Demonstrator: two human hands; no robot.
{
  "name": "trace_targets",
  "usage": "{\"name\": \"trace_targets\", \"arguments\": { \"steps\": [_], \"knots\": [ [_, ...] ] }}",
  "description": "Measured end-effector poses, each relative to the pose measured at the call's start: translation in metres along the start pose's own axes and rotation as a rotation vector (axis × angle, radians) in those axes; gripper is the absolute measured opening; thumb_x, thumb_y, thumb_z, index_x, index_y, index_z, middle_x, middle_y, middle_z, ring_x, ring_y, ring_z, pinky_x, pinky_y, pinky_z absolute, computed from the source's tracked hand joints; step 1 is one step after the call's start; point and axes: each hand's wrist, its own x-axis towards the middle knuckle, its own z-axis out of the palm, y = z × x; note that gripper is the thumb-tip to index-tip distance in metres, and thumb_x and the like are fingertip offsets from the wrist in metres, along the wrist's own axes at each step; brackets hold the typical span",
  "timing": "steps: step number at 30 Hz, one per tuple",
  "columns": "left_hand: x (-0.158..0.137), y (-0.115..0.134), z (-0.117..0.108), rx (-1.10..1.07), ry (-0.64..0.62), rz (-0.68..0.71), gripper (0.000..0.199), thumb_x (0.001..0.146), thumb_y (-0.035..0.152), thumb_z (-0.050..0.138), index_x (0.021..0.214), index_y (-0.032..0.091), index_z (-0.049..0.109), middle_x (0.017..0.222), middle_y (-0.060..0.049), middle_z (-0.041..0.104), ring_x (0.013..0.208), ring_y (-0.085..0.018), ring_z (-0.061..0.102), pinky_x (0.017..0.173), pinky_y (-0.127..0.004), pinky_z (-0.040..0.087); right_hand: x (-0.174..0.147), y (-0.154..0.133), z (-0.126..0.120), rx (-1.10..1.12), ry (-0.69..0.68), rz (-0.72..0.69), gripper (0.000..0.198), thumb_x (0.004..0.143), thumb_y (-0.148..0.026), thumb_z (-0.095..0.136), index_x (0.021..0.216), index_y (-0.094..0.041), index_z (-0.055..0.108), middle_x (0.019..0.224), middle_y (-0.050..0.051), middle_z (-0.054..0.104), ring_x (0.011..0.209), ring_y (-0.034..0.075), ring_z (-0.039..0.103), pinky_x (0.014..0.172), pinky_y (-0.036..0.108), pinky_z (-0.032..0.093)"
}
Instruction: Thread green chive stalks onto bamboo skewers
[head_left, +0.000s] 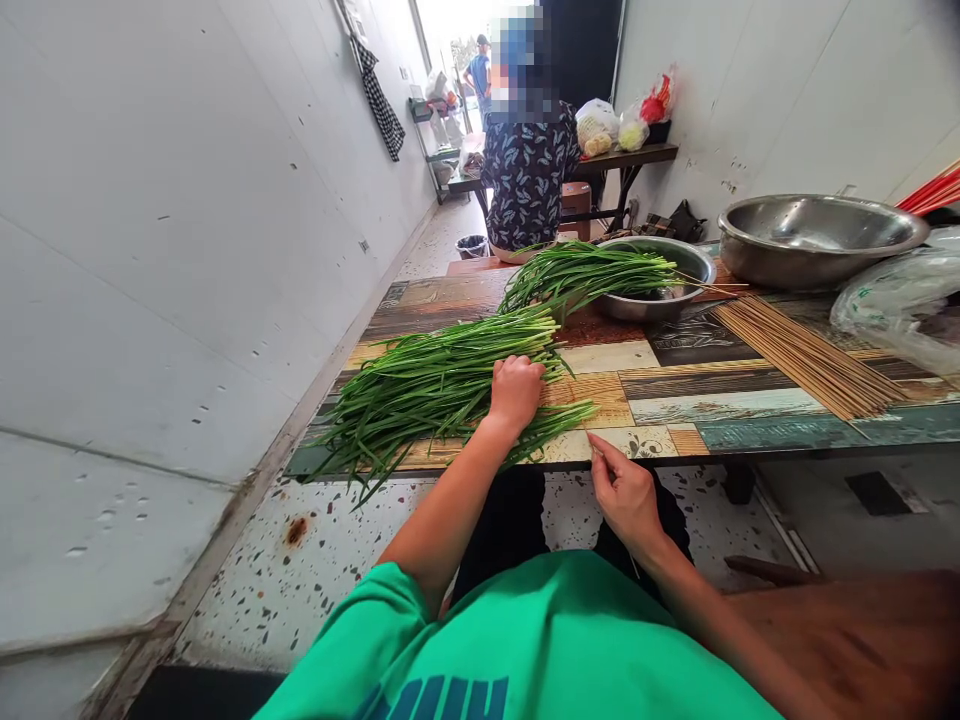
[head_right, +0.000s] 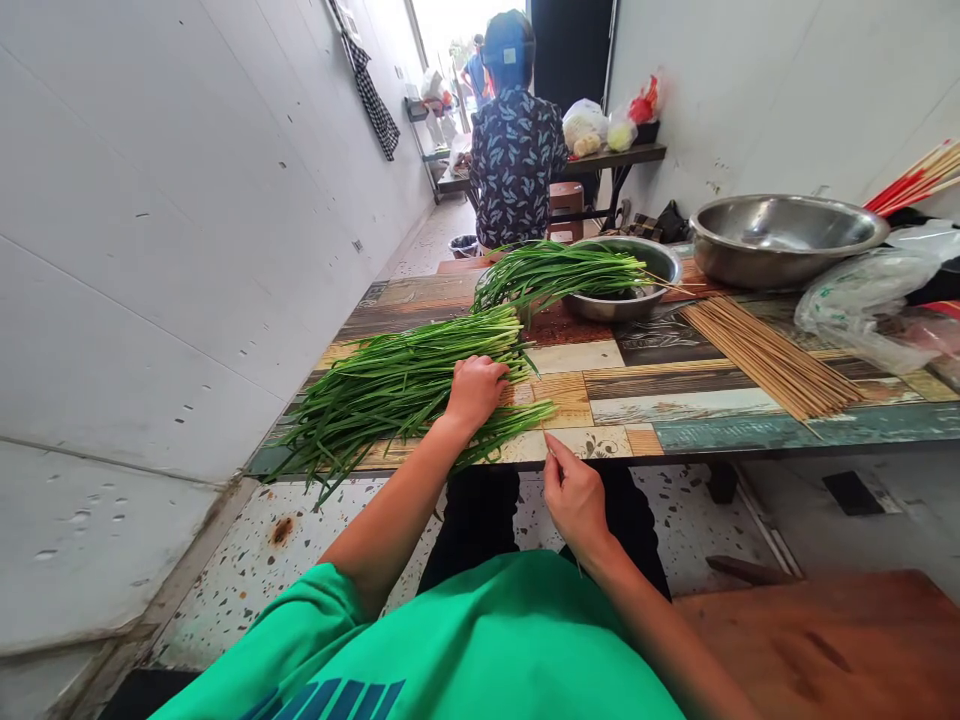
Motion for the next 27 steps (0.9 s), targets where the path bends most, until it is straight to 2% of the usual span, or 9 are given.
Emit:
{"name": "trace_targets", "arguments": {
  "steps": [5, 8, 11, 14, 18, 27],
  "knots": [
    [0.000, 0.002, -0.004, -0.011, 0.013, 0.007, 0.019, 0.089, 0.021, 0.052, 0.088, 0.021, 0.071, 0.098, -0.010, 0.066, 0.102, -0.026, 0.052, 0.088, -0.040, 0.035, 0.000, 0.001, 0.001, 0.008, 0.005, -0.008, 0.036, 0.088, -0.027, 0.047, 0.113, -0.016, 0.071, 0.105, 0.010, 0.074, 0.085, 0.022, 0.073, 0.078, 0.031, 0.058],
    [-0.003, 0.005, -0.008, -0.083, 0.059, 0.052, 0.020, 0.091, 0.026, 0.050, 0.092, 0.022, 0.070, 0.100, -0.008, 0.068, 0.103, -0.025, 0.054, 0.090, -0.039, 0.034, -0.002, 0.001, 0.000, 0.026, -0.005, -0.003, 0.037, 0.089, -0.027, 0.046, 0.115, -0.015, 0.070, 0.108, 0.010, 0.073, 0.088, 0.022, 0.073, 0.080, 0.031, 0.058],
    [-0.004, 0.007, -0.006, -0.178, 0.021, 0.084, 0.023, 0.092, 0.027, 0.049, 0.094, 0.022, 0.072, 0.097, -0.007, 0.072, 0.098, -0.023, 0.058, 0.090, -0.038, 0.034, -0.004, 0.000, -0.002, 0.039, -0.003, 0.003, 0.038, 0.089, -0.027, 0.046, 0.117, -0.015, 0.069, 0.108, 0.010, 0.073, 0.089, 0.022, 0.073, 0.079, 0.031, 0.058],
    [-0.003, 0.007, 0.002, -0.279, -0.023, 0.056, 0.023, 0.090, 0.026, 0.051, 0.093, 0.023, 0.073, 0.098, -0.005, 0.074, 0.098, -0.023, 0.062, 0.088, -0.036, 0.036, -0.005, -0.001, -0.003, 0.037, -0.021, 0.018, 0.038, 0.090, -0.026, 0.046, 0.120, -0.018, 0.068, 0.106, 0.008, 0.074, 0.092, 0.023, 0.072, 0.079, 0.032, 0.059],
    [-0.002, 0.007, 0.010, -0.327, -0.012, 0.019, 0.024, 0.090, 0.025, 0.051, 0.094, 0.023, 0.074, 0.100, -0.006, 0.074, 0.101, -0.023, 0.063, 0.088, -0.035, 0.036, -0.004, 0.000, -0.003, 0.034, -0.019, 0.003, 0.037, 0.089, -0.025, 0.048, 0.117, -0.018, 0.070, 0.106, 0.009, 0.074, 0.090, 0.023, 0.072, 0.080, 0.032, 0.059],
    [0.001, 0.010, 0.010, -0.385, -0.017, -0.028, 0.026, 0.091, 0.024, 0.048, 0.091, 0.021, 0.074, 0.095, -0.005, 0.075, 0.097, -0.023, 0.065, 0.088, -0.035, 0.035, -0.002, 0.005, -0.001, 0.034, 0.000, -0.022, 0.037, 0.088, -0.027, 0.048, 0.114, -0.014, 0.071, 0.108, 0.011, 0.072, 0.092, 0.023, 0.072, 0.085, 0.032, 0.058]
  ]
}}
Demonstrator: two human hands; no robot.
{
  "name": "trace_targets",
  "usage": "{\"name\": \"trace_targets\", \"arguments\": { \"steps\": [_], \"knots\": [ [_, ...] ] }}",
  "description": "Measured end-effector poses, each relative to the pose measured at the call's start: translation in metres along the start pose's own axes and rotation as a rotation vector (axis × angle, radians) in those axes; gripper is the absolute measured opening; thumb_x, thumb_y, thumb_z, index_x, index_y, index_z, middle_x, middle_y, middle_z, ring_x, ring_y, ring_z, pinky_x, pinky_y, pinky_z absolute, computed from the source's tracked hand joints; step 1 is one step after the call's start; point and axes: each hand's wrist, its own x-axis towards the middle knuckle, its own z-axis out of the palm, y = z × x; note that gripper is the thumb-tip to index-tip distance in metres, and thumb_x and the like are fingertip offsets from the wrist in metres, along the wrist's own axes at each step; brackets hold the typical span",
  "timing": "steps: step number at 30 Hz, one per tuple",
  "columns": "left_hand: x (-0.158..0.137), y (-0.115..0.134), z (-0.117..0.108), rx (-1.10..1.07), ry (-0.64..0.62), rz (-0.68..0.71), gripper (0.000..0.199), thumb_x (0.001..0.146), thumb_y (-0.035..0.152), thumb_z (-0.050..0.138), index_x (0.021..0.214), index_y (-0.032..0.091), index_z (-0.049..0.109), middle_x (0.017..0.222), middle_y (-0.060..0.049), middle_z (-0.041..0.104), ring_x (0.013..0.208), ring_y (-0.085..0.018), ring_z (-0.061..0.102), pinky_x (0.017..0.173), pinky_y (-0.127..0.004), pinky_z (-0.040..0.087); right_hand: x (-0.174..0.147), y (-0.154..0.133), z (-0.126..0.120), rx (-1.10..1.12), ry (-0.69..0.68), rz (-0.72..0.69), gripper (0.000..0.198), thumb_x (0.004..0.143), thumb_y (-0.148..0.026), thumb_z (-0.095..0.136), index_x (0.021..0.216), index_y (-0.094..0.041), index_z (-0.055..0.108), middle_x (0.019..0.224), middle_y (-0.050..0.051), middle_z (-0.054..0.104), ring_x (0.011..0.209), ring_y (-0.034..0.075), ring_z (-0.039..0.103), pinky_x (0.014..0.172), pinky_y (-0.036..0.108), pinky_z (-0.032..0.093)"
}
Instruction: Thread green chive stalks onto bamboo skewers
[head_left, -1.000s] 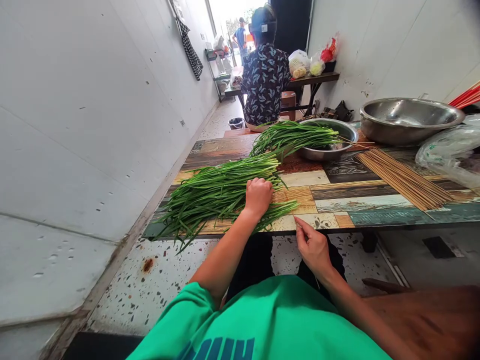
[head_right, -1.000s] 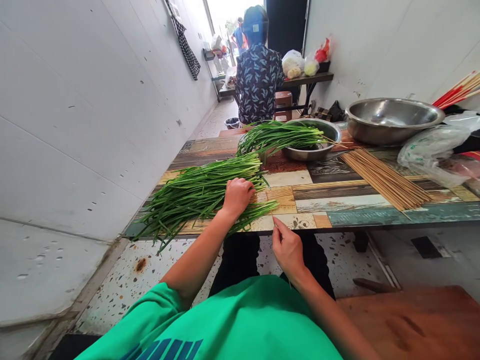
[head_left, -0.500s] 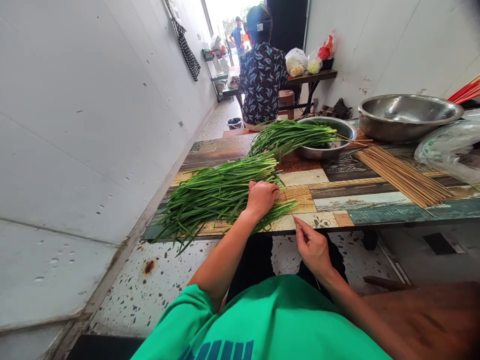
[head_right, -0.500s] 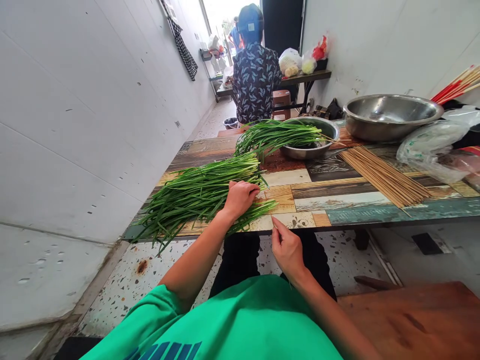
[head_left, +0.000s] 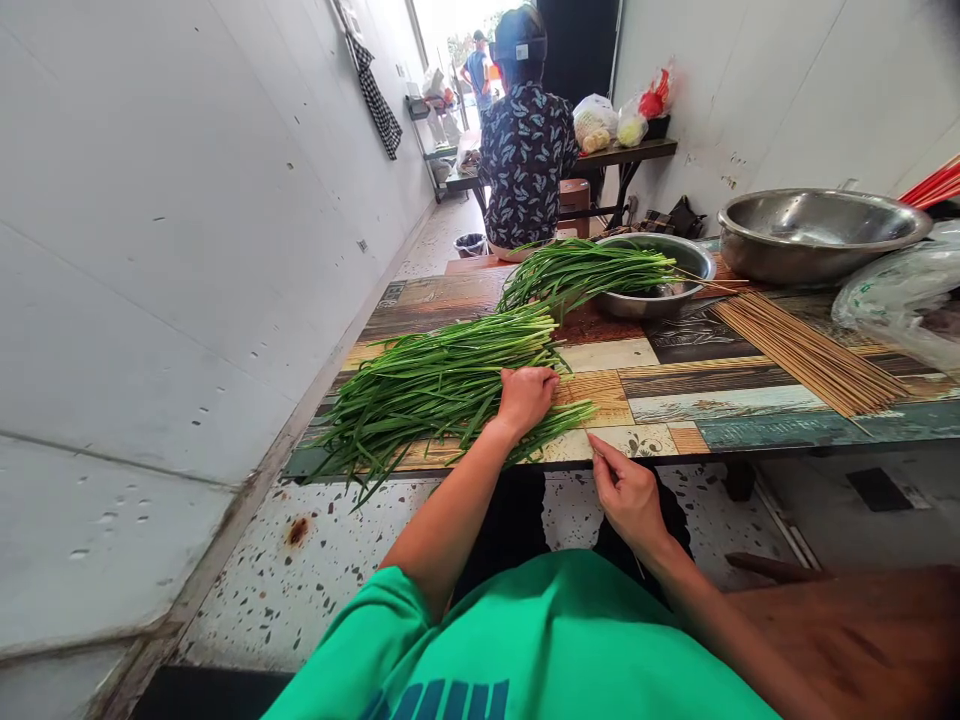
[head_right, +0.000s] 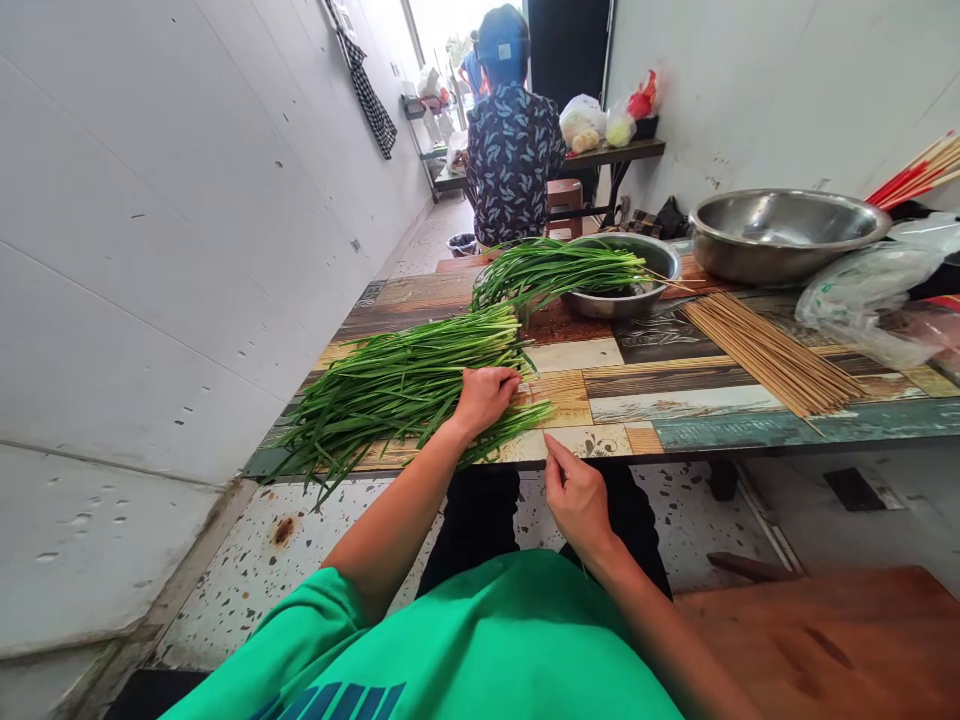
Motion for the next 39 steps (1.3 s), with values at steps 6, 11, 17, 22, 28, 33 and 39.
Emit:
{"name": "trace_targets", "arguments": {
  "steps": [6, 11, 17, 22, 28, 33, 39],
  "knots": [
    [0.001, 0.000, -0.001, -0.025, -0.023, -0.005, 0.027, 0.091, 0.024, 0.047, 0.088, 0.020, 0.073, 0.091, -0.005, 0.075, 0.091, -0.020, 0.066, 0.087, -0.034, 0.035, 0.000, 0.000, -0.001, 0.009, -0.008, -0.003, 0.036, 0.088, -0.027, 0.048, 0.114, -0.015, 0.071, 0.109, 0.011, 0.072, 0.093, 0.023, 0.072, 0.084, 0.031, 0.058],
    [0.001, 0.000, -0.001, -0.025, -0.017, -0.013, 0.027, 0.092, 0.025, 0.046, 0.090, 0.020, 0.073, 0.091, -0.005, 0.075, 0.092, -0.021, 0.066, 0.086, -0.034, 0.035, 0.000, -0.001, -0.001, 0.018, -0.008, -0.011, 0.036, 0.089, -0.026, 0.048, 0.114, -0.015, 0.071, 0.109, 0.011, 0.072, 0.094, 0.023, 0.072, 0.084, 0.032, 0.058],
    [0.002, -0.001, -0.001, -0.038, -0.023, -0.015, 0.028, 0.091, 0.023, 0.046, 0.090, 0.020, 0.073, 0.091, -0.005, 0.075, 0.092, -0.021, 0.066, 0.087, -0.033, 0.034, -0.001, -0.002, -0.003, 0.029, -0.029, 0.011, 0.038, 0.089, -0.027, 0.048, 0.117, -0.013, 0.069, 0.111, 0.011, 0.071, 0.096, 0.023, 0.071, 0.085, 0.031, 0.058],
    [0.001, -0.002, 0.000, -0.037, -0.042, 0.017, 0.028, 0.090, 0.022, 0.045, 0.088, 0.020, 0.073, 0.092, -0.005, 0.075, 0.093, -0.021, 0.066, 0.086, -0.034, 0.033, 0.000, -0.002, -0.002, 0.026, -0.023, -0.001, 0.037, 0.089, -0.026, 0.048, 0.116, -0.015, 0.070, 0.110, 0.010, 0.071, 0.092, 0.023, 0.072, 0.082, 0.031, 0.059],
    [0.001, -0.006, 0.002, -0.033, -0.045, 0.055, 0.027, 0.089, 0.022, 0.047, 0.086, 0.021, 0.073, 0.092, -0.005, 0.075, 0.097, -0.022, 0.064, 0.084, -0.034, 0.033, -0.001, -0.002, -0.001, 0.012, -0.007, -0.015, 0.036, 0.089, -0.026, 0.048, 0.113, -0.014, 0.071, 0.108, 0.011, 0.072, 0.090, 0.023, 0.073, 0.083, 0.032, 0.058],
    [-0.002, -0.005, 0.002, -0.046, -0.087, 0.097, 0.026, 0.090, 0.023, 0.048, 0.089, 0.021, 0.074, 0.097, -0.005, 0.075, 0.097, -0.021, 0.063, 0.087, -0.034, 0.033, 0.003, -0.004, 0.000, -0.025, -0.004, -0.027, 0.037, 0.089, -0.026, 0.047, 0.114, -0.014, 0.071, 0.108, 0.011, 0.073, 0.091, 0.023, 0.072, 0.082, 0.031, 0.058],
    [-0.010, 0.002, -0.003, -0.009, -0.066, 0.151, 0.026, 0.093, 0.029, 0.049, 0.090, 0.023, 0.074, 0.096, -0.005, 0.074, 0.097, -0.021, 0.061, 0.090, -0.036, 0.032, 0.014, -0.006, -0.002, -0.095, -0.005, 0.011, 0.038, 0.088, -0.026, 0.046, 0.114, -0.014, 0.071, 0.096, 0.011, 0.076, 0.082, 0.022, 0.073, 0.073, 0.029, 0.057]
  ]
}}
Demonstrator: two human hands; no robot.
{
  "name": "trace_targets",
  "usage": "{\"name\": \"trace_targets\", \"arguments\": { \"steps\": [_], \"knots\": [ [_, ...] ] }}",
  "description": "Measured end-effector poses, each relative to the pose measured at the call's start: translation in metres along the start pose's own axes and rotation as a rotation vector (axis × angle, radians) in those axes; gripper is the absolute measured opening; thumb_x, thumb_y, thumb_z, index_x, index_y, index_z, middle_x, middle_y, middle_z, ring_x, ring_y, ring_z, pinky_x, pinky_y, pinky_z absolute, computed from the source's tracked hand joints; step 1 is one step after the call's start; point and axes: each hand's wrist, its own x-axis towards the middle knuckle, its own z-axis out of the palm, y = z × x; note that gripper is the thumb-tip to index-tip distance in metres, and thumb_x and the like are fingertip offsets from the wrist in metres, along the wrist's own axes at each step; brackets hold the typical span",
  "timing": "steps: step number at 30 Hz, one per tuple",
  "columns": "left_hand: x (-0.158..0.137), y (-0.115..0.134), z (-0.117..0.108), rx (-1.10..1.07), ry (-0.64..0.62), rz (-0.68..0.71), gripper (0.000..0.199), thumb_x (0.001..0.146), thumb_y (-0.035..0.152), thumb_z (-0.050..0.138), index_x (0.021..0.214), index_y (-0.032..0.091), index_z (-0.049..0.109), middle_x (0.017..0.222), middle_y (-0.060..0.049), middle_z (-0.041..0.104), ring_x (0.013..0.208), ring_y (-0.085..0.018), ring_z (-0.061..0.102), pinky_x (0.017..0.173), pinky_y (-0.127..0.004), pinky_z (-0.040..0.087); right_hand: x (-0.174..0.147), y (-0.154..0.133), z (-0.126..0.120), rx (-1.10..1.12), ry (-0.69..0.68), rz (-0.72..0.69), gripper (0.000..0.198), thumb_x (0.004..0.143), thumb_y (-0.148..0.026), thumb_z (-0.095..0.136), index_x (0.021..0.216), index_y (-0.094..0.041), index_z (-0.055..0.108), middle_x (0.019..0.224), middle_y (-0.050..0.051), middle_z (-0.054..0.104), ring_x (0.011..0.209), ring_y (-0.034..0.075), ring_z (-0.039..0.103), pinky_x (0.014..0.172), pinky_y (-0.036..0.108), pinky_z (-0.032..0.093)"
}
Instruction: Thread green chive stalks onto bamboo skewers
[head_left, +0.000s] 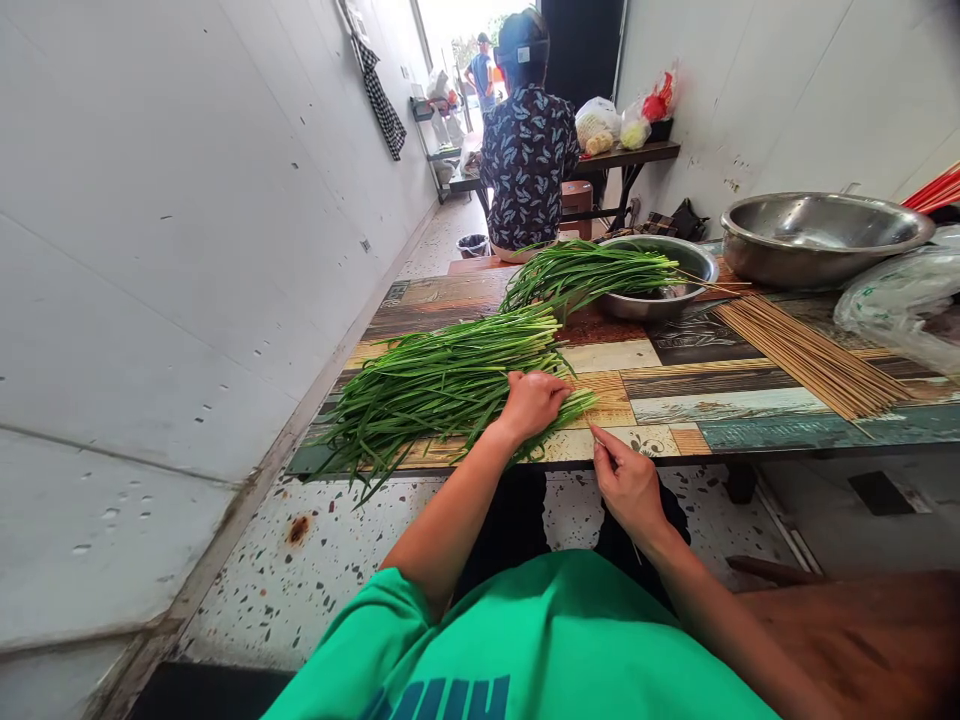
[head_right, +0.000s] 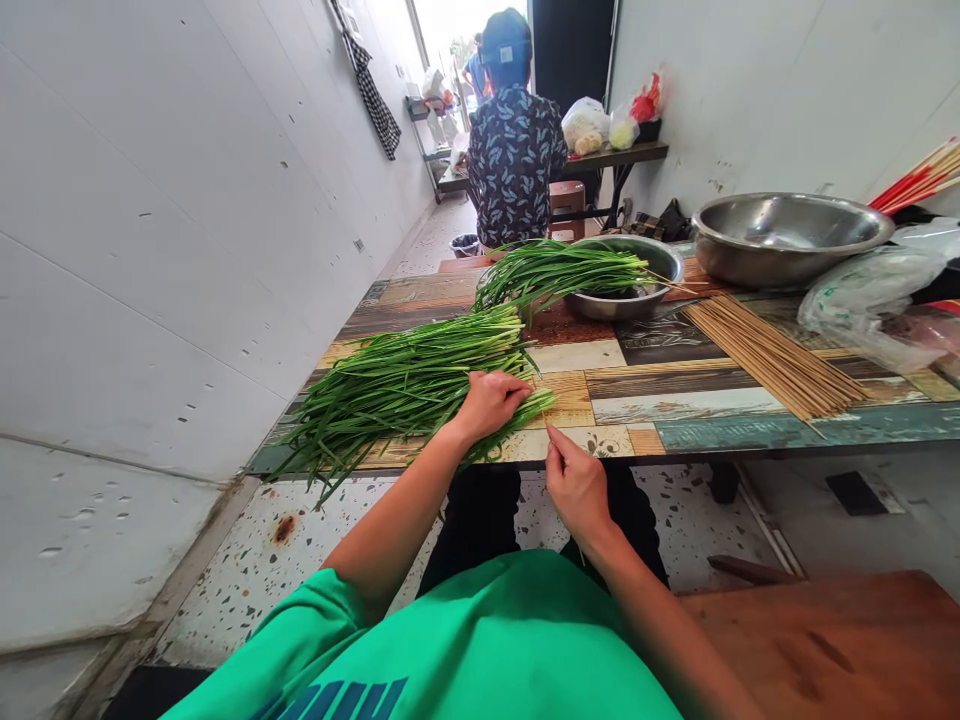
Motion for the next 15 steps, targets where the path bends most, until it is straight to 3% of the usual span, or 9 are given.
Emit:
{"name": "trace_targets", "arguments": {
  "steps": [5, 10, 15],
  "knots": [
    [0.008, -0.003, -0.013, 0.186, 0.246, -0.186, 0.023, 0.089, 0.036, 0.057, 0.101, 0.022, 0.071, 0.102, -0.008, 0.070, 0.102, -0.024, 0.056, 0.089, -0.039, 0.032, -0.002, 0.000, -0.001, 0.017, 0.002, -0.002, 0.038, 0.089, -0.027, 0.046, 0.115, -0.014, 0.071, 0.093, 0.010, 0.076, 0.079, 0.022, 0.073, 0.070, 0.029, 0.057],
    [0.017, -0.005, -0.017, 0.326, 0.131, -0.233, 0.021, 0.086, 0.034, 0.059, 0.095, 0.021, 0.073, 0.102, -0.011, 0.068, 0.106, -0.028, 0.053, 0.089, -0.041, 0.032, -0.006, -0.002, -0.002, 0.059, -0.004, -0.001, 0.038, 0.089, -0.026, 0.046, 0.117, -0.015, 0.069, 0.094, 0.010, 0.076, 0.084, 0.022, 0.072, 0.071, 0.029, 0.057],
    [0.013, 0.003, -0.013, 0.127, 0.134, -0.174, 0.025, 0.091, 0.030, 0.051, 0.098, 0.024, 0.074, 0.102, -0.005, 0.073, 0.102, -0.023, 0.058, 0.093, -0.037, 0.034, -0.008, 0.000, -0.002, 0.089, 0.005, -0.011, 0.038, 0.090, -0.025, 0.047, 0.118, -0.013, 0.069, 0.103, 0.011, 0.074, 0.085, 0.021, 0.072, 0.073, 0.028, 0.057]
  ]
}}
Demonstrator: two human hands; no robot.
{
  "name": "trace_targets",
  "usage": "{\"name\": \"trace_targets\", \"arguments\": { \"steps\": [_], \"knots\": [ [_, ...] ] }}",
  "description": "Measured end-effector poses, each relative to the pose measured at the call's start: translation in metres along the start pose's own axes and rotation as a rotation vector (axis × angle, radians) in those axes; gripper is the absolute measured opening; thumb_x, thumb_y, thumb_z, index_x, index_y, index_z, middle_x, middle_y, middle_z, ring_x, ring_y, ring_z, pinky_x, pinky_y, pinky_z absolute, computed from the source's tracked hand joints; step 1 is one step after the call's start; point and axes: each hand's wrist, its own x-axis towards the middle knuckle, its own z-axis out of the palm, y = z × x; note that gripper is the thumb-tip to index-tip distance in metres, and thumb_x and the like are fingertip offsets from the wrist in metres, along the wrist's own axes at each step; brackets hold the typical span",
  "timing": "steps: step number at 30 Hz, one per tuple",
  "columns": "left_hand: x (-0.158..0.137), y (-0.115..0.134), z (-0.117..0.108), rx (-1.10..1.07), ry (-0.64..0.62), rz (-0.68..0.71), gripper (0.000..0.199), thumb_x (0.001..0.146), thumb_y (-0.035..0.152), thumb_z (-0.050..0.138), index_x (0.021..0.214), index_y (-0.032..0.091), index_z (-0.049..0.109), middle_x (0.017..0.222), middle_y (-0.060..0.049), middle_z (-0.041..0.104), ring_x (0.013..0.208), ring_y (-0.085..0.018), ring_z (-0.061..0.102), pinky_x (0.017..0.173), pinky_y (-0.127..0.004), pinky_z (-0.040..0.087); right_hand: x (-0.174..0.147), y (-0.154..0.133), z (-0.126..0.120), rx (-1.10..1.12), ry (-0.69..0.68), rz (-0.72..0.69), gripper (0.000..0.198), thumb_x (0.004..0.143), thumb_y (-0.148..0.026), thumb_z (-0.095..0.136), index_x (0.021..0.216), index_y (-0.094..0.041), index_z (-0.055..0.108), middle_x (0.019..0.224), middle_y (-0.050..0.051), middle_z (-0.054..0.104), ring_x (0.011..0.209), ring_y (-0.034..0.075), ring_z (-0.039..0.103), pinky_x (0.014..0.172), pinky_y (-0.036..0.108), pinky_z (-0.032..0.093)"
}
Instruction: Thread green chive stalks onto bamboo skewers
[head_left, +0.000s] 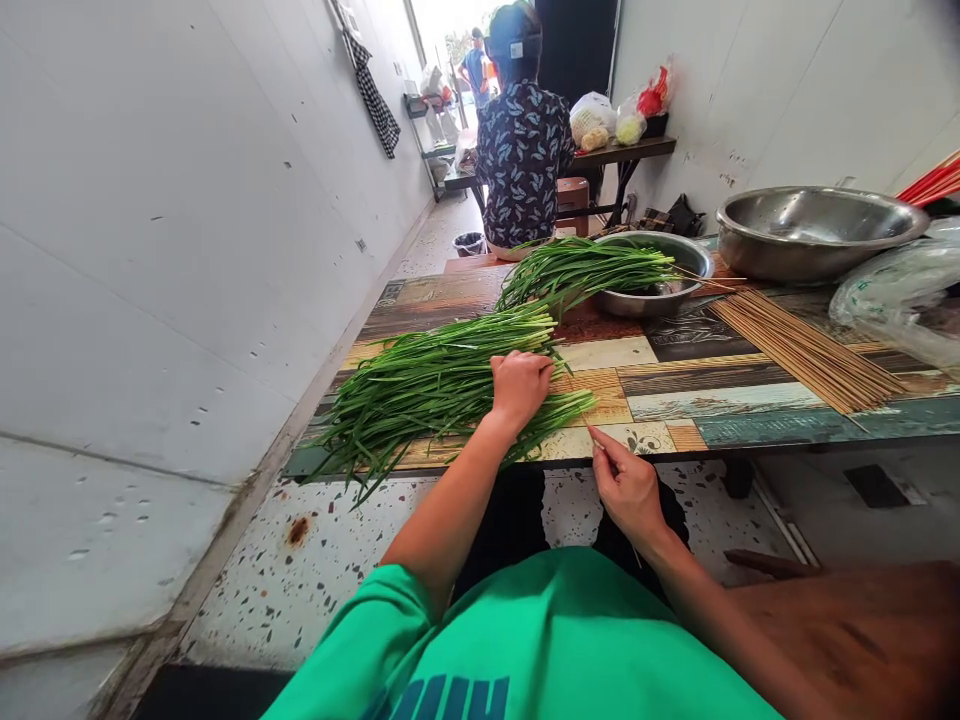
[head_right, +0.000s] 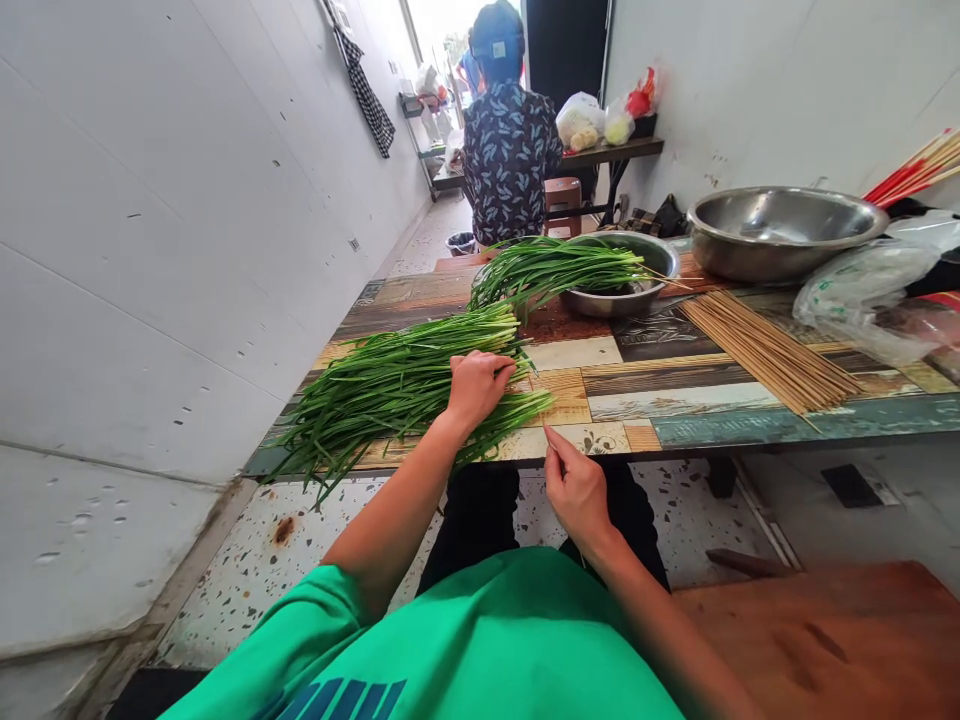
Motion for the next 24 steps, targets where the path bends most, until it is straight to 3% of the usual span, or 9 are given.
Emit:
{"name": "trace_targets", "arguments": {
  "steps": [4, 8, 17, 24],
  "knots": [
    [-0.002, 0.000, 0.006, -0.205, -0.110, -0.022, 0.025, 0.089, 0.025, 0.052, 0.100, 0.024, 0.074, 0.103, -0.003, 0.074, 0.098, -0.019, 0.063, 0.087, -0.029, 0.040, -0.002, 0.004, 0.001, 0.002, 0.011, -0.014, 0.037, 0.089, -0.025, 0.047, 0.117, -0.013, 0.069, 0.105, 0.011, 0.074, 0.084, 0.021, 0.073, 0.074, 0.028, 0.057],
    [0.001, -0.005, 0.011, -0.318, -0.114, -0.080, 0.026, 0.088, 0.024, 0.053, 0.103, 0.022, 0.074, 0.090, -0.001, 0.075, 0.091, -0.017, 0.065, 0.082, -0.025, 0.044, -0.003, 0.004, 0.000, 0.002, 0.013, -0.008, 0.037, 0.089, -0.024, 0.048, 0.117, -0.015, 0.069, 0.101, 0.010, 0.075, 0.089, 0.022, 0.072, 0.076, 0.029, 0.058],
    [0.003, -0.008, 0.012, -0.341, -0.136, -0.095, 0.027, 0.089, 0.027, 0.050, 0.099, 0.021, 0.074, 0.079, -0.001, 0.074, 0.082, -0.016, 0.064, 0.077, -0.025, 0.045, -0.002, 0.002, -0.001, -0.002, 0.010, -0.002, 0.036, 0.090, -0.026, 0.049, 0.117, -0.017, 0.070, 0.104, 0.009, 0.074, 0.088, 0.021, 0.073, 0.077, 0.029, 0.058],
    [0.004, -0.012, 0.018, -0.366, -0.124, -0.086, 0.027, 0.089, 0.029, 0.051, 0.098, 0.019, 0.075, 0.082, -0.001, 0.074, 0.082, -0.016, 0.065, 0.077, -0.025, 0.046, -0.003, 0.002, -0.002, 0.005, 0.004, -0.006, 0.036, 0.090, -0.025, 0.048, 0.116, -0.015, 0.070, 0.111, 0.011, 0.071, 0.092, 0.023, 0.072, 0.080, 0.030, 0.058]
  ]
}}
